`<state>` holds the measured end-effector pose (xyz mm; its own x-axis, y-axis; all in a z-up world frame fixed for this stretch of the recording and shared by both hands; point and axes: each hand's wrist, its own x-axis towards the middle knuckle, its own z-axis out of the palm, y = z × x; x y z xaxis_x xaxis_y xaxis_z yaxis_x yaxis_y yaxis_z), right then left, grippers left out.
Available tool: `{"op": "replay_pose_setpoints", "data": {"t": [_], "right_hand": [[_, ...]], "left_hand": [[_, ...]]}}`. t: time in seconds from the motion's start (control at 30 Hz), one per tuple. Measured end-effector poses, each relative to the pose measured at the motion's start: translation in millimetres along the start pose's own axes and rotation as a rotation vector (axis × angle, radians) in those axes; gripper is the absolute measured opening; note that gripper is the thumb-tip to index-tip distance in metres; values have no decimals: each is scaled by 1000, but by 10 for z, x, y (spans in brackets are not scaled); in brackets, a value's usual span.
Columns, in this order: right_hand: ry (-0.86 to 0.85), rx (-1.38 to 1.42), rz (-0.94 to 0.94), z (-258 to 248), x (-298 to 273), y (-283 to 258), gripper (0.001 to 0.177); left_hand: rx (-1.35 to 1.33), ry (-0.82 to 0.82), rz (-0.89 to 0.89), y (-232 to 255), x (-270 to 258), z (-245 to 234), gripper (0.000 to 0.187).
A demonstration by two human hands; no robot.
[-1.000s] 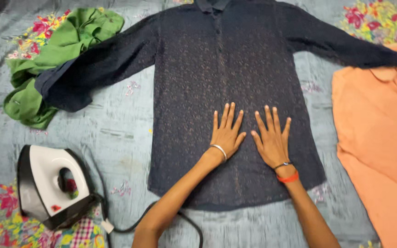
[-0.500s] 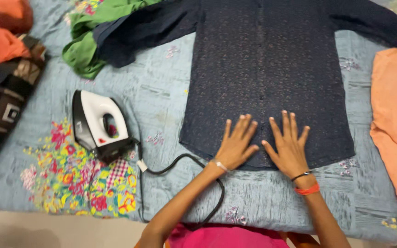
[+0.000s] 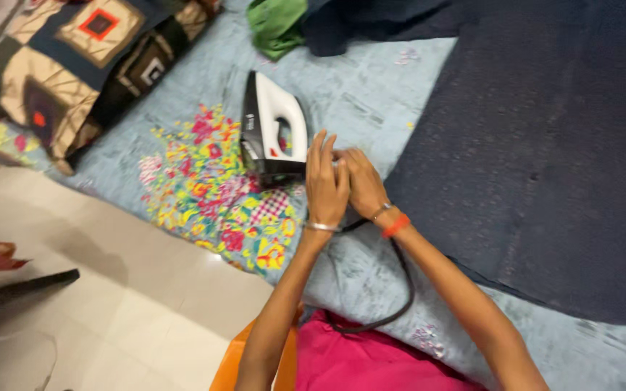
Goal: The person irons a dark blue patterned shirt laid out on a bed. They smooth the fabric, use a white and black iron to press the body and sleeves, and fold the shirt in half before placing it on top of a peach-colored shirt.
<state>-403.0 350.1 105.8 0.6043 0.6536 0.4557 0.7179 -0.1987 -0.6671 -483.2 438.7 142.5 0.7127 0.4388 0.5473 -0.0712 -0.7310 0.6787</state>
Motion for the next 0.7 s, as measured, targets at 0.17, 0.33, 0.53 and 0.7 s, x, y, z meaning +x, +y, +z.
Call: {"op": "replay_pose_setpoints", "data": {"t": [0.17,0.33,0.53,0.7], "right_hand": [[-34,330,24,1251,631,698,44],[-144,613,121,1553,736,1244,54],[26,482,26,754,562,263,64],[69,143,88,-711,335,-761,92]], "left_hand": [[87,-107,-152,-312,421,-119,41],[131,-106,-145,-276,553,-204,50],[-157,1,-46,430,498,-538,55],[-361,-20,80,1026,425,-872,42]]}}
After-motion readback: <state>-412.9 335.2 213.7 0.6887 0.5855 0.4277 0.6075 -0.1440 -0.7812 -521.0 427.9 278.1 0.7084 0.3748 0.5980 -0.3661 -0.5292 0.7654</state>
